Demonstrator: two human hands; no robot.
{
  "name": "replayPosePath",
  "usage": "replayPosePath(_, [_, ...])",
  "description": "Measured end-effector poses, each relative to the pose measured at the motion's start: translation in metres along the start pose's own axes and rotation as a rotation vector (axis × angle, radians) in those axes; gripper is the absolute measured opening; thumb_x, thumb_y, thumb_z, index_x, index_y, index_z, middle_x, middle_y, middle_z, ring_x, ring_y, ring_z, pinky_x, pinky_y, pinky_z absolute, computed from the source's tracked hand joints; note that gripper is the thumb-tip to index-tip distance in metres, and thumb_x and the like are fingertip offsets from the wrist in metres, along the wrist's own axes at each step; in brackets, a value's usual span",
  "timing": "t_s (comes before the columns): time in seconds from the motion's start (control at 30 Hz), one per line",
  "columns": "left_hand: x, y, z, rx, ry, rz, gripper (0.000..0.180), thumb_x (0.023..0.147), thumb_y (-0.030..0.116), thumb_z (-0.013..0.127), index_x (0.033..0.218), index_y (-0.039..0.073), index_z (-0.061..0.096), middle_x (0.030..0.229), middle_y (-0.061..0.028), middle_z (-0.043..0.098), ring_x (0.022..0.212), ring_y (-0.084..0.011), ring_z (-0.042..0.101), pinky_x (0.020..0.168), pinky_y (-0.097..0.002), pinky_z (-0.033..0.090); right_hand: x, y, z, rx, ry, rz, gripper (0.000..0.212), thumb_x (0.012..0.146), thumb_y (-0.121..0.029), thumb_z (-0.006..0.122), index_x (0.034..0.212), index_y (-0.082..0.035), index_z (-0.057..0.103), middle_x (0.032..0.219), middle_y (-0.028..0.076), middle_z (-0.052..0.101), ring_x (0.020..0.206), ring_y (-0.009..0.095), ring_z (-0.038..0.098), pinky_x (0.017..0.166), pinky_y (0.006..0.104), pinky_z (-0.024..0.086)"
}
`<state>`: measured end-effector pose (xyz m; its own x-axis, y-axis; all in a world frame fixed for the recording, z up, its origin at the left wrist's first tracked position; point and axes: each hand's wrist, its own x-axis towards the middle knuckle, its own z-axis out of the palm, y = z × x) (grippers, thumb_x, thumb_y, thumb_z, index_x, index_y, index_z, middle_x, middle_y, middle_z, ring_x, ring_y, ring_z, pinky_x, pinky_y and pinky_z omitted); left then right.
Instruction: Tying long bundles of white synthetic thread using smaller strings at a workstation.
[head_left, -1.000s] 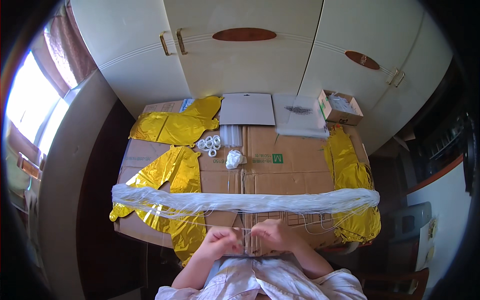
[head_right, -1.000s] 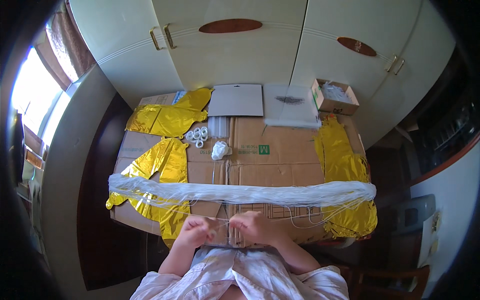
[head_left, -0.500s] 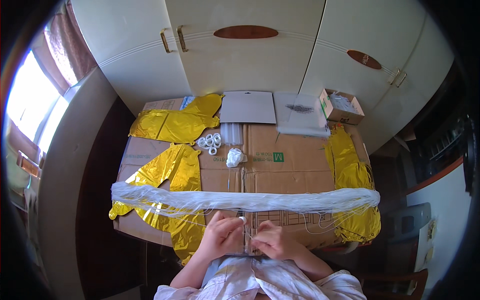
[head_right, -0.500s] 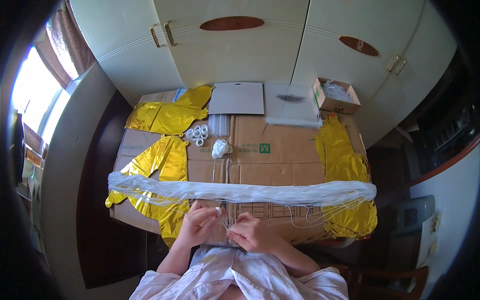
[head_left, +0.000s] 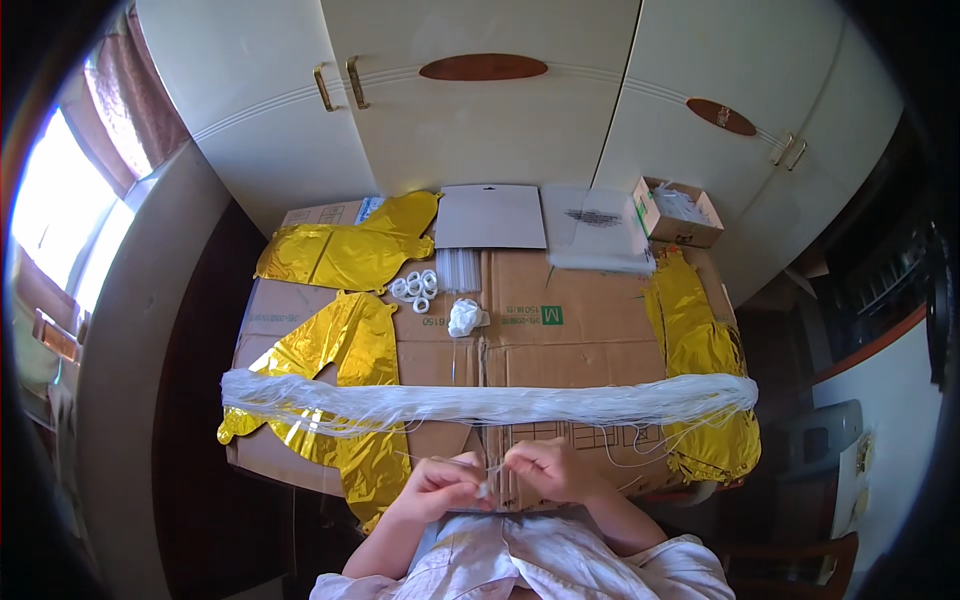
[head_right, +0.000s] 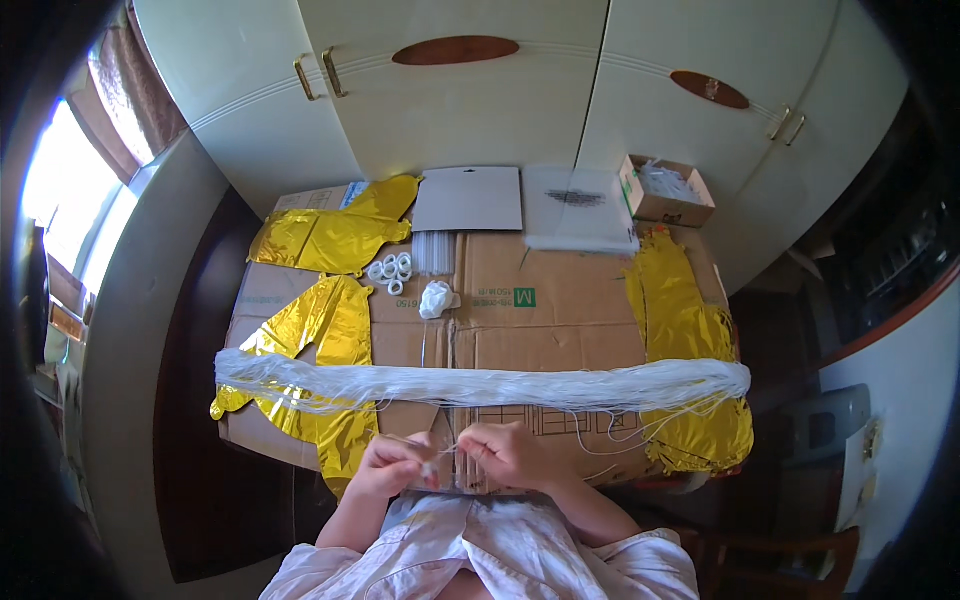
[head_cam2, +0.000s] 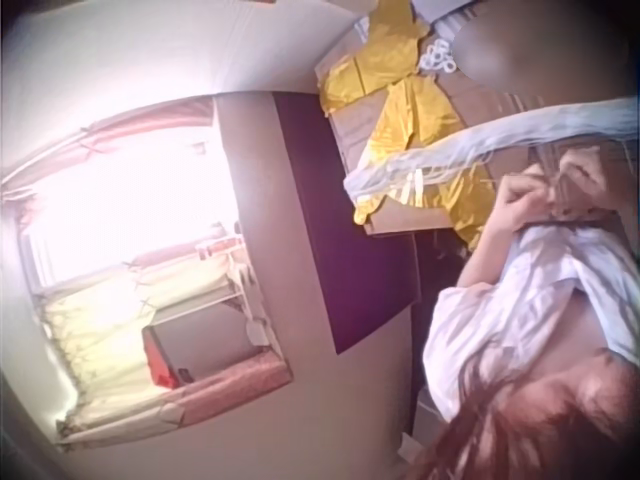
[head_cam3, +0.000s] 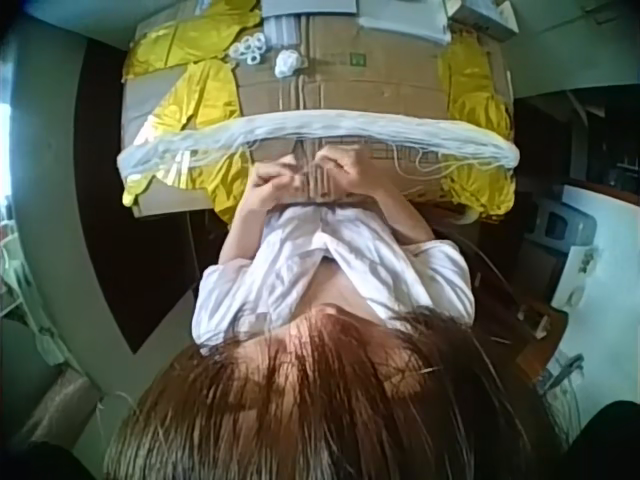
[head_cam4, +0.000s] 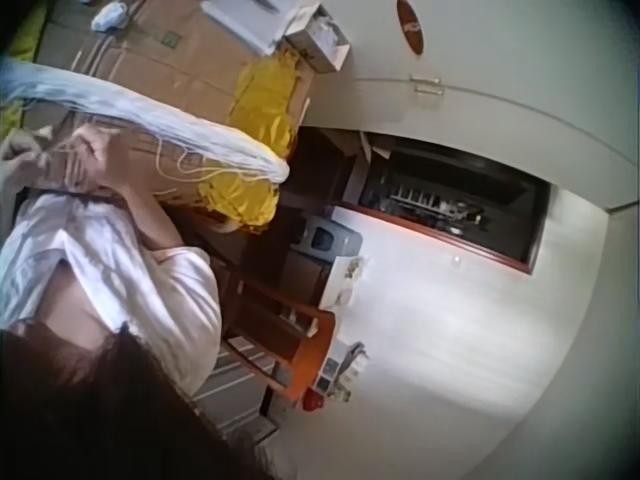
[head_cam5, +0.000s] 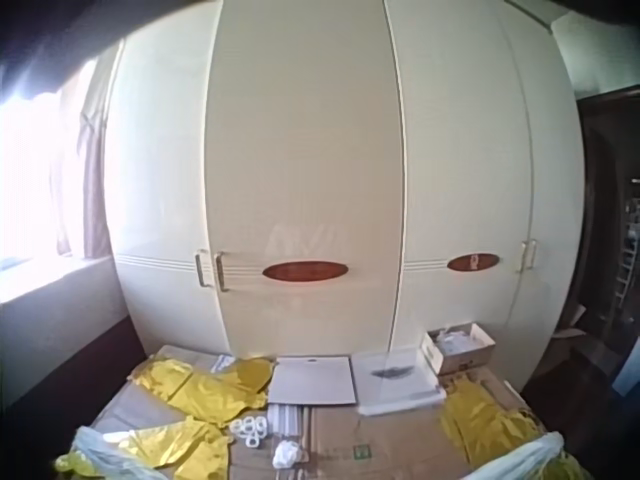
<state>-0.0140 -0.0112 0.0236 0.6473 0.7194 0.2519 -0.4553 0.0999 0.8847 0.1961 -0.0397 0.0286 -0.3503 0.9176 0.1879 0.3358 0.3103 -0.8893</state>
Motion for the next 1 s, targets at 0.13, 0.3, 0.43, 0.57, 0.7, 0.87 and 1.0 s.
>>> replayPosePath(0.13, [0.015, 0.006, 0.005, 0.681, 0.262, -0.003, 0.016, 0.078, 0.01, 0.059, 0.083, -0.002, 0.069, 0.075, -0.0082, 0.067, 0.069, -0.0168, 0.05, 0.067, -0.0328, 0.041, -0.006, -0.01, 0.007, -0.046, -0.048, -0.05, 0.011, 0.087, -0.017, 0.056, 0.085, -0.007, 0.06, 0.069, 0.013, 0.06, 0.06, 0.029, 0.062, 0.051, 0.0351, 0.047])
replayPosePath(0.3, [0.006, 0.003, 0.001, 0.167, -0.059, -0.01, 0.016, 0.08, 0.0, 0.057, 0.091, 0.002, 0.068, 0.077, -0.0051, 0.066, 0.074, -0.0152, 0.049, 0.07, -0.0274, 0.039, 0.002, 0.001, 0.006, -0.046, 0.101, -0.081, 0.009, 0.085, -0.015, 0.059, 0.085, -0.007, 0.059, 0.069, 0.011, 0.061, 0.061, 0.028, 0.062, 0.051, 0.0362, 0.047])
replayPosePath(0.43, [0.011, -0.007, 0.002, 0.64, 0.213, 0.098, 0.014, 0.077, 0.003, 0.061, 0.089, 0.001, 0.069, 0.078, -0.0035, 0.067, 0.072, -0.0159, 0.05, 0.067, -0.0293, 0.04, -0.005, -0.004, 0.014, -0.183, 0.057, -0.148, 0.008, 0.084, -0.014, 0.059, 0.083, -0.006, 0.057, 0.07, 0.01, 0.061, 0.06, 0.025, 0.062, 0.051, 0.035, 0.047])
replayPosePath(0.57, [0.015, -0.011, 0.004, 1.118, 0.183, 0.224, 0.022, 0.071, 0.001, 0.062, 0.093, 0.0, 0.068, 0.074, -0.0033, 0.065, 0.07, -0.0157, 0.05, 0.064, -0.0268, 0.04, 0.004, -0.012, 0.004, -0.091, 0.191, -0.2, 0.005, 0.083, -0.011, 0.059, 0.082, -0.006, 0.057, 0.067, 0.009, 0.059, 0.057, 0.025, 0.06, 0.05, 0.0349, 0.047])
replayPosePath(0.7, [0.003, -0.005, -0.001, 0.347, 0.04, -0.001, 0.028, 0.075, 0.002, 0.06, 0.103, -0.004, 0.065, 0.075, -0.0076, 0.065, 0.076, -0.0157, 0.052, 0.071, -0.0284, 0.042, 0.007, 0.007, 0.01, -0.12, 0.218, -0.1, 0.004, 0.083, -0.009, 0.059, 0.083, -0.006, 0.058, 0.065, 0.01, 0.058, 0.056, 0.025, 0.06, 0.05, 0.0342, 0.046])
replayPosePath(0.87, [0.005, -0.013, 0.0, 0.434, 0.252, 0.025, 0.022, 0.079, -0.001, 0.058, 0.1, -0.002, 0.065, 0.079, -0.005, 0.064, 0.076, -0.015, 0.051, 0.069, -0.0279, 0.042, 0.0, -0.007, 0.022, -0.28, 0.11, -0.245, 0.004, 0.082, -0.009, 0.06, 0.081, -0.006, 0.059, 0.063, 0.009, 0.056, 0.054, 0.025, 0.058, 0.05, 0.0344, 0.045])
replayPosePath(1.0, [0.005, 0.0, -0.002, 0.716, 0.088, -0.038, 0.016, 0.08, -0.001, 0.057, 0.093, -0.003, 0.066, 0.078, -0.0075, 0.064, 0.073, -0.0152, 0.052, 0.068, -0.0286, 0.043, 0.01, -0.011, 0.006, -0.191, 0.266, -0.266, 0.004, 0.083, -0.01, 0.059, 0.081, -0.006, 0.059, 0.063, 0.008, 0.056, 0.055, 0.024, 0.057, 0.05, 0.0336, 0.045])
